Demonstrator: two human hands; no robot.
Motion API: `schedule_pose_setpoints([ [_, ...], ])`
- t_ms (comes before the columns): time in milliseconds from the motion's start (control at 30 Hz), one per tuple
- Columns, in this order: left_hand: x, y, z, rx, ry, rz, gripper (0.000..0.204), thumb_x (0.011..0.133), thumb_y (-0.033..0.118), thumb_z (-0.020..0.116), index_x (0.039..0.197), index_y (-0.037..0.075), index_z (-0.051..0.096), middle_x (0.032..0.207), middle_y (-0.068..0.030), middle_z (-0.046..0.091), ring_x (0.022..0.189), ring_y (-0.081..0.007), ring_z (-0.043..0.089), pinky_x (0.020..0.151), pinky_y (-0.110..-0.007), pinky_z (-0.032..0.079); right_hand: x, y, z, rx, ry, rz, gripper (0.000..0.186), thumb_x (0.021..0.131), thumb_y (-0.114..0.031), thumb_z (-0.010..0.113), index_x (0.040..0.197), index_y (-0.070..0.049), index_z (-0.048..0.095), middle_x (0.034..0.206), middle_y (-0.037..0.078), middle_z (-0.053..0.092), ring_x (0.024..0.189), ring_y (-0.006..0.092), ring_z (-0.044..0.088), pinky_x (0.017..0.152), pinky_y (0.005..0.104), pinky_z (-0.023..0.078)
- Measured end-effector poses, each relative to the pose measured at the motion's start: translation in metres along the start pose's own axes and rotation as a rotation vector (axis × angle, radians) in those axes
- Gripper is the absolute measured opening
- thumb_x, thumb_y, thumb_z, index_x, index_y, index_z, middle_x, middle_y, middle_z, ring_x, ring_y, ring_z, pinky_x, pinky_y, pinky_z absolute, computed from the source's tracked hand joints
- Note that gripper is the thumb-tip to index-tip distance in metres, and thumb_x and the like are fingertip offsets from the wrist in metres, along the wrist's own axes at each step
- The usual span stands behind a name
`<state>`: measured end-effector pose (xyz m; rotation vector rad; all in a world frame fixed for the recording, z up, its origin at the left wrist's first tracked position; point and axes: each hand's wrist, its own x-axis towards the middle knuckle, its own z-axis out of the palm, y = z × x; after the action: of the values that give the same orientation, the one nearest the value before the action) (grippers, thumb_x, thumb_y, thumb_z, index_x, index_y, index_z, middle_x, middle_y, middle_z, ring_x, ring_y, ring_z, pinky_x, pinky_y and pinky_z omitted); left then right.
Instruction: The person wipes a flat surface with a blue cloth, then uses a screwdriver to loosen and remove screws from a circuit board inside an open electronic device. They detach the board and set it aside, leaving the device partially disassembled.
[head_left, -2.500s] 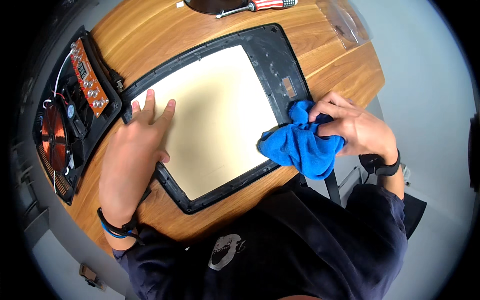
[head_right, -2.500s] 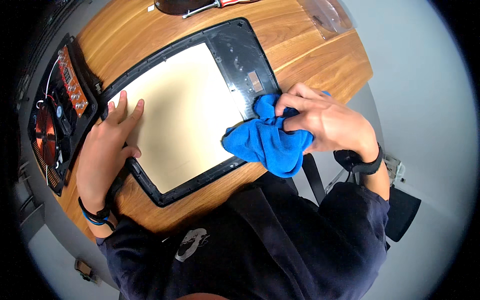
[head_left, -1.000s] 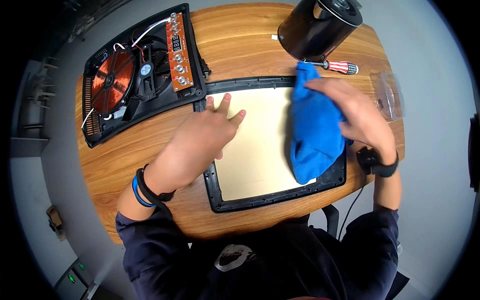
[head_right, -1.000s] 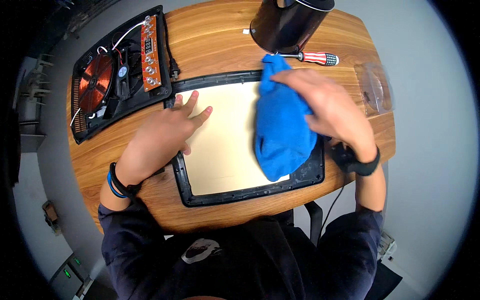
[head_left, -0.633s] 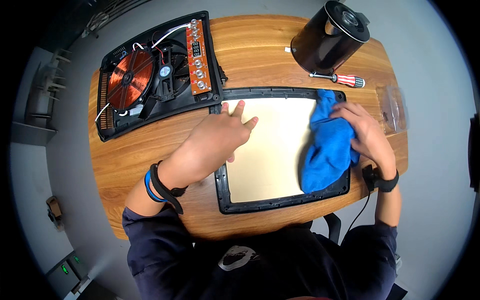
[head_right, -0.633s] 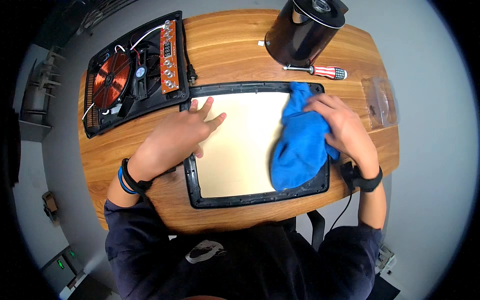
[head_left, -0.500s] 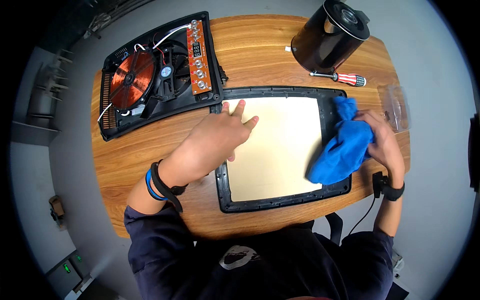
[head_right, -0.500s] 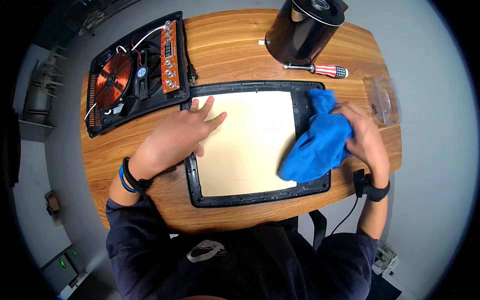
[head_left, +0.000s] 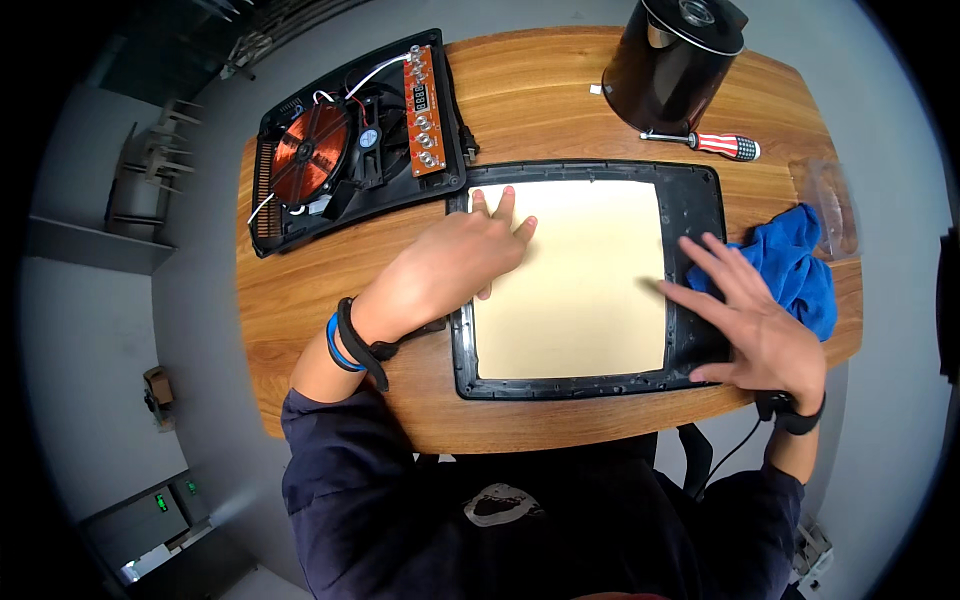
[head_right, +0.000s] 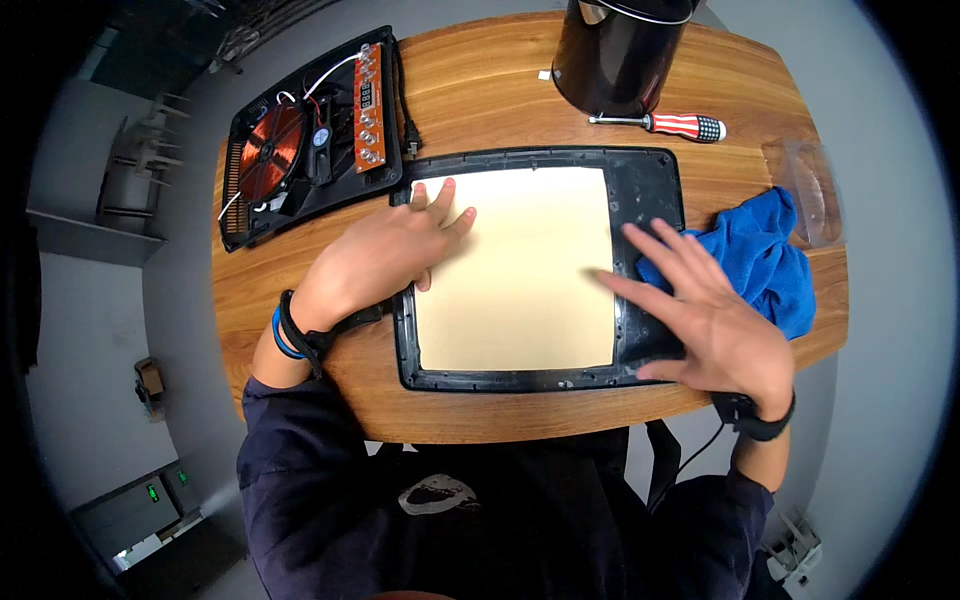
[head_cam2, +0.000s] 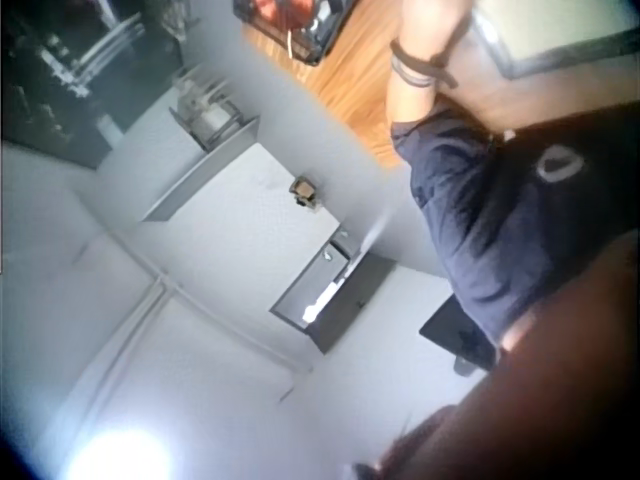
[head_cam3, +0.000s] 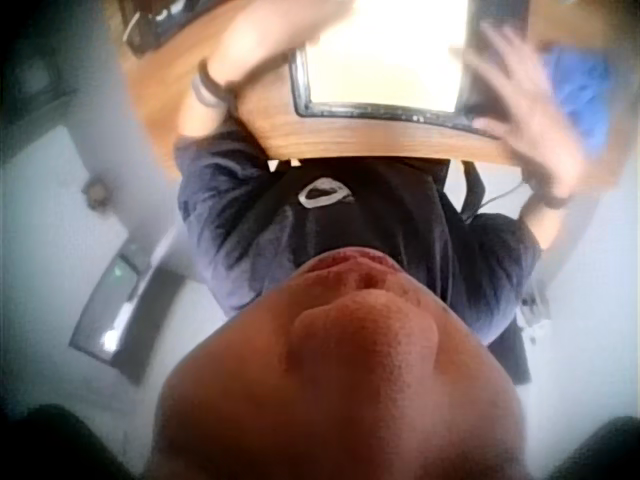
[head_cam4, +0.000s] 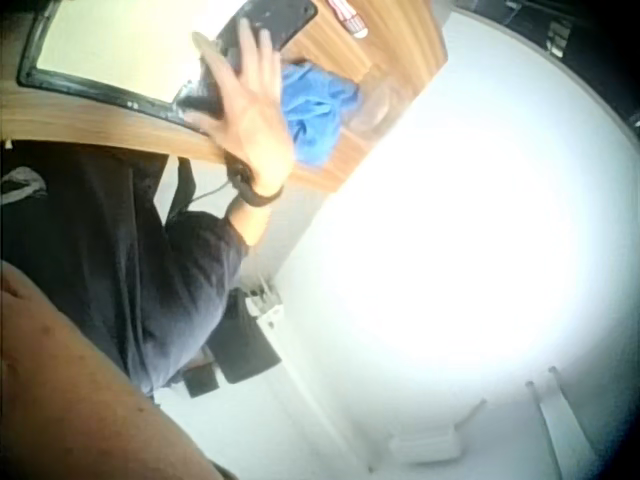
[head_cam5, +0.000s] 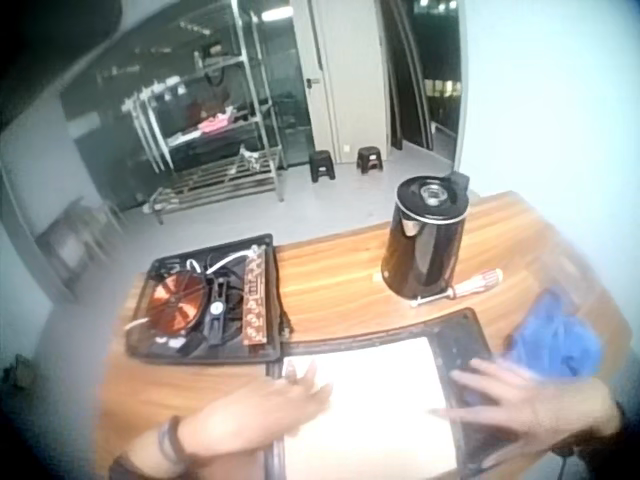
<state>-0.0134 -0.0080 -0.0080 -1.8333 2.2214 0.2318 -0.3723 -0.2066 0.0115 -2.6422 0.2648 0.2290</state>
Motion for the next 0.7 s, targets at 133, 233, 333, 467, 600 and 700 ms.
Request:
schedule_pose_setpoints([
  [133,0.002,0.001,-0.002,-0.016,0.018,0.014,0.081,0.089,0.001,0.081,0.166,-0.005,0.057,0.175,-0.0415,0.044,0.155,-0.0542,0.058,0.113,-0.047,0.064,0.023,0.007,0.022,0.017,-0.001,0.008,0.125,0.066,-0.025,0.11,0.176,-0.039,0.053,0.193,0.009,0.031,0.177,0.0451,0.029,0.143,0.0627,0.033],
  [233,0.005,0.002,-0.006,-0.003,-0.03,-0.02,0.08,0.091,0.007,0.083,0.166,-0.005,0.056,0.176,-0.0379,0.045,0.158,-0.0529,0.055,0.116,-0.046,0.063,0.022,0.011,0.022,-0.043,-0.034,0.051,0.121,0.068,-0.021,0.109,0.175,-0.04,0.055,0.194,0.003,0.031,0.177,0.0418,0.031,0.142,0.0623,0.036],
  [333,0.006,0.0,-0.013,0.007,-0.018,0.016,0.08,0.095,0.018,0.086,0.166,-0.004,0.056,0.18,-0.0303,0.046,0.161,-0.0487,0.052,0.121,-0.046,0.061,0.011,0.009,0.02,-0.062,-0.037,0.111,0.119,0.069,-0.017,0.108,0.174,-0.041,0.056,0.193,0.0,0.032,0.177,0.0387,0.031,0.142,0.0615,0.038],
  [467,0.006,0.0,-0.015,-0.152,0.027,0.064,0.081,0.099,0.031,0.085,0.166,-0.003,0.057,0.184,-0.0219,0.045,0.167,-0.0422,0.047,0.127,-0.048,0.056,-0.009,0.024,0.014,-0.024,-0.064,0.206,0.119,0.067,-0.015,0.109,0.172,-0.044,0.059,0.194,-0.003,0.032,0.178,0.0361,0.03,0.141,0.0595,0.04],
  [600,0.001,-0.009,-0.02,-0.184,0.099,0.102,0.081,0.102,0.034,0.085,0.168,-0.001,0.056,0.186,-0.0211,0.041,0.171,-0.0412,0.042,0.134,-0.05,0.049,-0.027,0.043,0.014,0.015,-0.061,0.296,0.121,0.063,-0.015,0.111,0.169,-0.046,0.062,0.194,-0.006,0.032,0.178,0.0358,0.031,0.139,0.0575,0.045],
  [700,-0.01,-0.019,-0.021,-0.148,0.235,0.009,0.083,0.103,0.034,0.085,0.171,0.0,0.054,0.187,-0.0252,0.037,0.173,-0.0441,0.037,0.138,-0.051,0.044,-0.037,0.052,0.01,0.043,-0.047,0.306,0.116,0.065,-0.019,0.111,0.168,-0.044,0.064,0.194,-0.005,0.032,0.178,0.0365,0.031,0.137,0.0585,0.046],
])
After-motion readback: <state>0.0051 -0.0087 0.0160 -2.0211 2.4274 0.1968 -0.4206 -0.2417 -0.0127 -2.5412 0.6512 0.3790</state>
